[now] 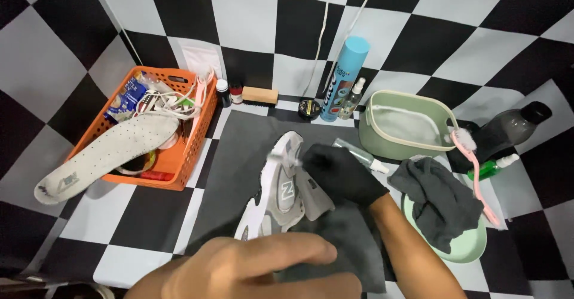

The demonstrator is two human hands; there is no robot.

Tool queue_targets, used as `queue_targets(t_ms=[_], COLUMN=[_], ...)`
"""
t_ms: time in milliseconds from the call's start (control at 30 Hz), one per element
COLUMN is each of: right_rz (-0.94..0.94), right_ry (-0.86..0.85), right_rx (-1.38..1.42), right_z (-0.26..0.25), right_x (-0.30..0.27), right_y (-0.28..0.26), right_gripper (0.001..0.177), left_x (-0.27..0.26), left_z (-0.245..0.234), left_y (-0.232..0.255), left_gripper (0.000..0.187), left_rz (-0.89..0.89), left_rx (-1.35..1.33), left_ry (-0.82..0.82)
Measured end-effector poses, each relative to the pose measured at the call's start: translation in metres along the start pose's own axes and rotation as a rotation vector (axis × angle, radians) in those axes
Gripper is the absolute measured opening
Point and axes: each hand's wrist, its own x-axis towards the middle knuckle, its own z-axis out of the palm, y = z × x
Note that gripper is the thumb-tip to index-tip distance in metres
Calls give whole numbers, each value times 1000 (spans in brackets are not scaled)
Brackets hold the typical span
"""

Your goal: Cleaning a white sneaker using a cloth and cleaning solution

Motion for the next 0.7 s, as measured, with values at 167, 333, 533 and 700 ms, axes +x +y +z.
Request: queue_targets(t_ms=[167, 333, 533, 700], right_rz=[-65, -45, -17, 8], right_ry=[-88, -42, 5, 37], right_rx=[69, 2, -82, -145], right_z=[1, -3, -5, -5], right_x=[-4, -4, -3, -2], right_y=[4, -4, -15, -20], right_gripper=[3, 5, 11, 15], left_x=[-1, -1, -3, -5], left_z=[-2, -4, -7, -7], left_y=[4, -2, -11, -19], left_gripper=[26, 30, 42, 53], left_rz=[-391, -567, -782, -967], left_rx=[-191, -452, -772, -1040], left_ry=[-108, -228, -368, -485])
